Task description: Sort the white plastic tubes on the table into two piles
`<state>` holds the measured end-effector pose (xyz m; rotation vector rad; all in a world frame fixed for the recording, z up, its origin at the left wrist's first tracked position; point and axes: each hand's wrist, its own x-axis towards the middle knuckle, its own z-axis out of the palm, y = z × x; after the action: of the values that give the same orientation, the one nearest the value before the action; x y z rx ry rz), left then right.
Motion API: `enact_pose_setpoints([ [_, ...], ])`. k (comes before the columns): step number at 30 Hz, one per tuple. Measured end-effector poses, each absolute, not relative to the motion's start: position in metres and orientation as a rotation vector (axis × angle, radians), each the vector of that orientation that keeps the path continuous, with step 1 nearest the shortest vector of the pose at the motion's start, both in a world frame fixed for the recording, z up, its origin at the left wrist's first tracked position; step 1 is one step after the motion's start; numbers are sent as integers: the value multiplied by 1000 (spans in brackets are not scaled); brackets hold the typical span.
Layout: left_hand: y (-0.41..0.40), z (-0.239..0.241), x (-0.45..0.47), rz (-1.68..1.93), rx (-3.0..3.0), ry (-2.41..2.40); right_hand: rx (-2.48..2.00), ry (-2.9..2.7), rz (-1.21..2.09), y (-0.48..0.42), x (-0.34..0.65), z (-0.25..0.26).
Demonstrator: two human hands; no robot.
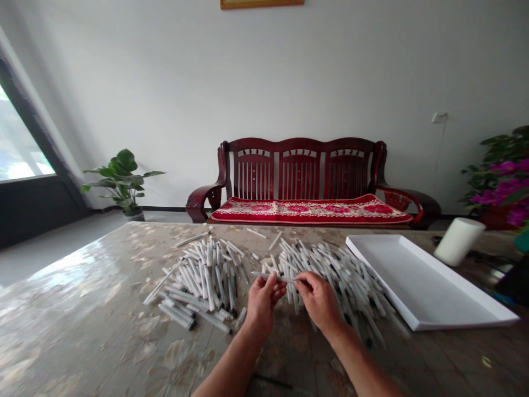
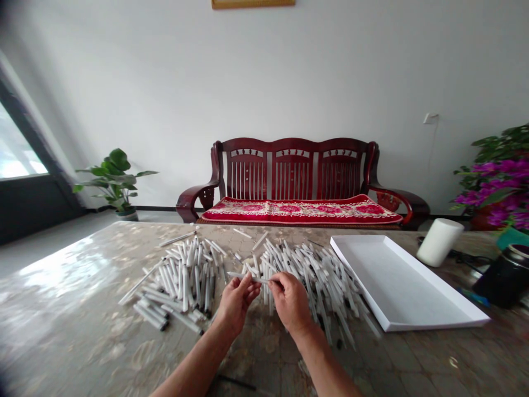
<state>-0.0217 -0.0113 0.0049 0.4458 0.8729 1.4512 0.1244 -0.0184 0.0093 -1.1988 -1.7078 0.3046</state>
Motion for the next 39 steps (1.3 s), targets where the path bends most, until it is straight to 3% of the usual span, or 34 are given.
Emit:
enact_pose_setpoints([
  [11, -2, 8, -35, 1588, 399, 959, -1270, -1550, 197, -12, 143, 6],
  [15, 6, 6, -56, 1689, 728, 1254, -1395, -1331, 94, -7, 167, 6],
  [21, 7, -5, -57, 1283, 1417, 1586, -1500, -1479, 14, -10, 165, 4],
  [27, 4, 13, -66, 1238, 1599, 1765, -1399, -1697, -164, -20, 148, 13],
  [33, -6, 36, -107, 855, 1802, 2325, -870, -2291, 306, -54, 100, 24],
  [39, -12, 32, -121, 485, 1914, 2437, -653, -2631, 489, -77, 76, 4],
])
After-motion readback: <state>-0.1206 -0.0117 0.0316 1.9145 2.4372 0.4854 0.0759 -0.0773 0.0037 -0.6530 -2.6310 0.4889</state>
